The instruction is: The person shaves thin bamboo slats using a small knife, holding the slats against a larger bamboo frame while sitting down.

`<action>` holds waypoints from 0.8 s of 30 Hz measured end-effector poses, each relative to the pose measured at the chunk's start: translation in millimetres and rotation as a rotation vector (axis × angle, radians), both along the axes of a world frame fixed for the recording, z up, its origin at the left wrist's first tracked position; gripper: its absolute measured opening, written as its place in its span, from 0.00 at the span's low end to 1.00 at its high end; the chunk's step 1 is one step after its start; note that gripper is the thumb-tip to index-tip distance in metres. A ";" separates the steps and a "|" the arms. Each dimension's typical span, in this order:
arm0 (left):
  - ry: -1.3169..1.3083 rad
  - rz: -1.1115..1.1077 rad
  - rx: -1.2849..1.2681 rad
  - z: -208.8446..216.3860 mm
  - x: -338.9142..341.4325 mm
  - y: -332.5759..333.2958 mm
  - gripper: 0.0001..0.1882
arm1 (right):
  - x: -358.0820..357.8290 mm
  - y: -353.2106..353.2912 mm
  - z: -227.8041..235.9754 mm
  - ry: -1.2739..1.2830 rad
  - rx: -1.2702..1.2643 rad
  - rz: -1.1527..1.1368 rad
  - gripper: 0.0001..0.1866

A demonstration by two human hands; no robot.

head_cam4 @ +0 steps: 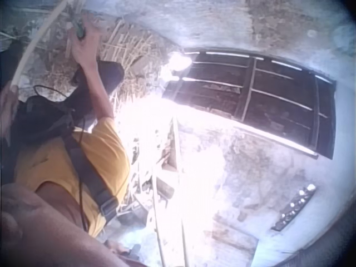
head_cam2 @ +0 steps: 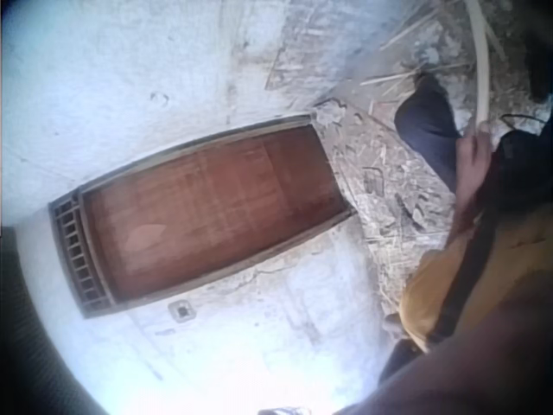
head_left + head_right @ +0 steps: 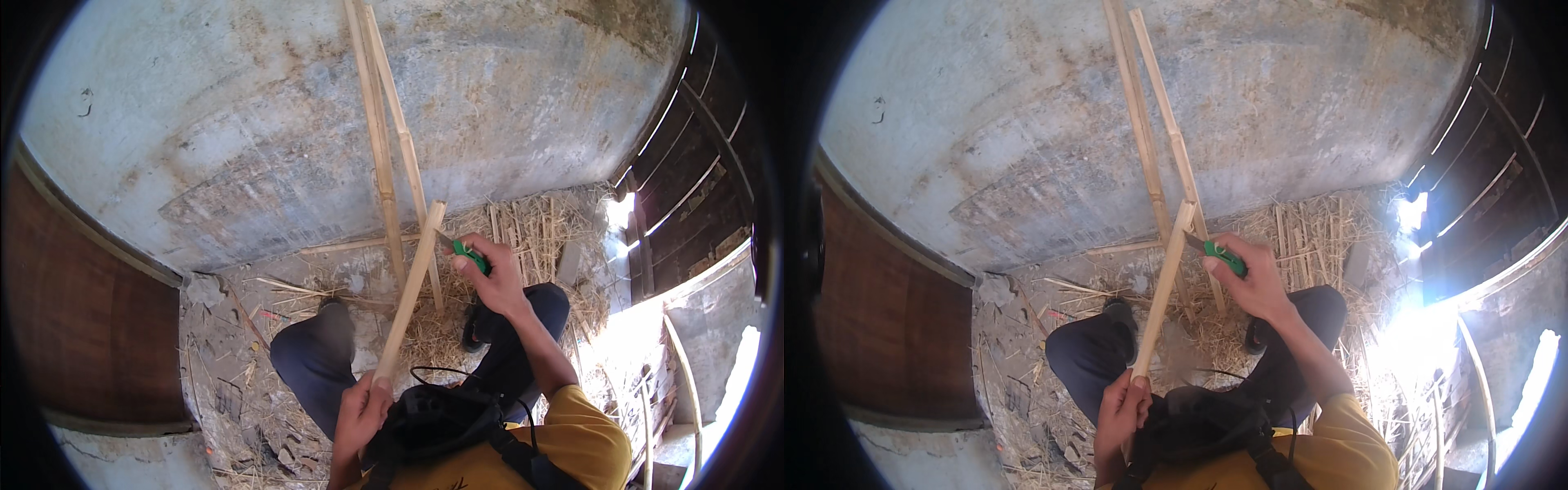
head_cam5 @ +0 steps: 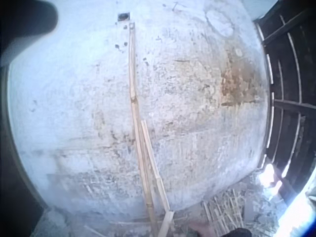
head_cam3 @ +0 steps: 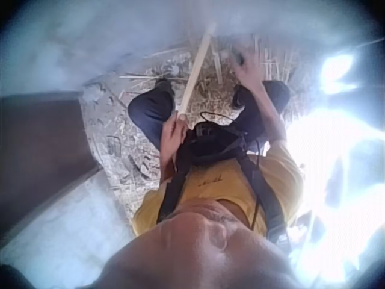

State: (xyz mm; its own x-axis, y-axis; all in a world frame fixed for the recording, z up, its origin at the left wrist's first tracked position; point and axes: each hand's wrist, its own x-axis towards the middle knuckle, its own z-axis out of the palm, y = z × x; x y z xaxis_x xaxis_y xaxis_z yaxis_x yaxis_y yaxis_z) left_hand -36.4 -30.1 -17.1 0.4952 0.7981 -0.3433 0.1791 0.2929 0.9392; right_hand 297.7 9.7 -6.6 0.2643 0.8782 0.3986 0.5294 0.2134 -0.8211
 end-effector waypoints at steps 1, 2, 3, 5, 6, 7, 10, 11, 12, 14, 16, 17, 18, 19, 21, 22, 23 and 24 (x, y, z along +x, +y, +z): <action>0.015 0.004 0.024 -2.1 -0.2 1.8 0.13 | -6.0 -0.6 -2.5 0.085 0.015 0.032 0.13; 0.029 0.008 0.048 -6.3 0.0 4.5 0.13 | -12.0 -1.1 -4.1 0.171 0.030 0.064 0.12; 0.044 0.012 0.073 -8.4 0.2 6.0 0.13 | -17.8 -2.0 -4.2 0.273 -0.032 0.092 0.12; 0.047 0.006 0.093 -6.5 1.3 7.2 0.12 | -28.3 -3.8 -2.8 0.481 -0.157 0.144 0.11; 0.048 0.003 0.104 -5.3 2.1 8.0 0.11 | -31.8 -2.2 -1.3 0.521 -0.140 0.171 0.10; 0.047 -0.007 0.115 -4.2 2.4 8.7 0.11 | -35.1 -0.3 -0.2 0.562 -0.123 0.200 0.10; 0.055 -0.045 0.147 -2.7 2.2 11.4 0.10 | -39.3 2.8 1.2 0.639 -0.091 0.253 0.10; 0.066 -0.063 0.155 -3.8 1.7 12.8 0.10 | -40.0 3.5 1.4 0.657 -0.084 0.267 0.10; 0.077 -0.081 0.164 -4.7 1.2 14.5 0.10 | -40.8 3.2 2.9 0.706 -0.081 0.286 0.10; 0.095 -0.131 0.187 -5.4 -0.6 19.2 0.10 | -42.0 2.0 6.8 0.802 -0.077 0.325 0.10; 0.103 -0.170 0.193 -3.6 -0.1 23.0 0.10 | -41.8 1.4 4.2 0.737 -0.141 0.258 0.09; 0.102 -0.184 0.188 -1.7 0.9 24.9 0.10 | -42.1 1.1 3.8 0.718 -0.155 0.241 0.09; 0.101 -0.197 0.183 0.7 2.3 26.8 0.10 | -42.1 0.8 3.5 0.700 -0.170 0.225 0.08; 0.095 -0.188 0.226 4.9 4.8 27.9 0.11 | -42.8 1.2 3.5 0.696 -0.167 0.228 0.08; 0.084 -0.168 0.312 15.2 13.0 29.2 0.14 | -45.0 1.2 4.1 0.698 -0.153 0.231 0.09; 0.072 -0.151 0.326 18.2 17.5 30.8 0.13 | -47.3 -0.5 5.1 0.706 -0.143 0.230 0.09; 0.060 -0.135 0.341 21.1 22.3 32.8 0.13 | -49.5 -1.5 5.2 0.714 -0.134 0.229 0.09; 0.048 -0.118 0.355 22.9 25.6 34.3 0.13 | -51.7 -1.5 4.5 0.691 -0.137 0.235 0.10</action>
